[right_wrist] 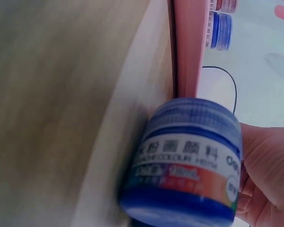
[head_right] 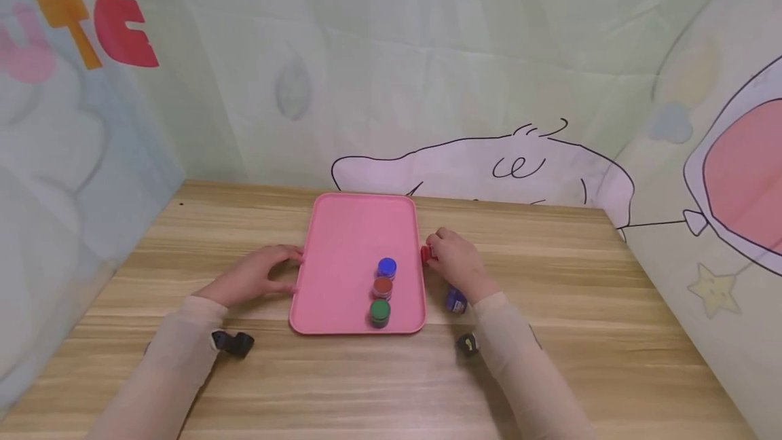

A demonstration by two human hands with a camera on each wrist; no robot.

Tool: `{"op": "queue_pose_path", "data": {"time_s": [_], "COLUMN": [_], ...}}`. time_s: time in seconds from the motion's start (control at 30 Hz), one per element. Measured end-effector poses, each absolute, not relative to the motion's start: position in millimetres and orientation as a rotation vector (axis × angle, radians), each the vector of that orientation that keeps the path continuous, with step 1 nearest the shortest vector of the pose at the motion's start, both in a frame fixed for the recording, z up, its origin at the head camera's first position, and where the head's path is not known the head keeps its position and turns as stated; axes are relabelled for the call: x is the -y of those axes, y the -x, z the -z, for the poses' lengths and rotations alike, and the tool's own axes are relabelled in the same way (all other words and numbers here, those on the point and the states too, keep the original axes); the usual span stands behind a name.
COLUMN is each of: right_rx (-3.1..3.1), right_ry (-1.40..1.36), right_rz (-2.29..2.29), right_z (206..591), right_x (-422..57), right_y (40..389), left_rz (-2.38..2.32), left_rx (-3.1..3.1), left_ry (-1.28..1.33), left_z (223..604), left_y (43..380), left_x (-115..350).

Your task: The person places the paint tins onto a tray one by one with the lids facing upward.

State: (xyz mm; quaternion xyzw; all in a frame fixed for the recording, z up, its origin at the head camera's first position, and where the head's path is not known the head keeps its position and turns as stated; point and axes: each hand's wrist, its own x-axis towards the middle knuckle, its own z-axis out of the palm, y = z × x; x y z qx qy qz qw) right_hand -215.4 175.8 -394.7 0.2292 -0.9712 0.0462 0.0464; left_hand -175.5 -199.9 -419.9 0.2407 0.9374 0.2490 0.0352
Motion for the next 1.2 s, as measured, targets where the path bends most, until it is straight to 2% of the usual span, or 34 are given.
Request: {"op": "queue_pose_path", "data": {"time_s": [1.2], "right_rx": [3.03], "right_ry": [-0.688], "right_rz": [-0.051], "right_z": [397.5], "right_x": [-173.4], "right_y": [223.0], "left_rz": [-0.766], "left_rx": [-2.896], "left_ry": [-0.768], "left_z": [422.7], "left_y": [177.1], "left_x": [200.2]}}
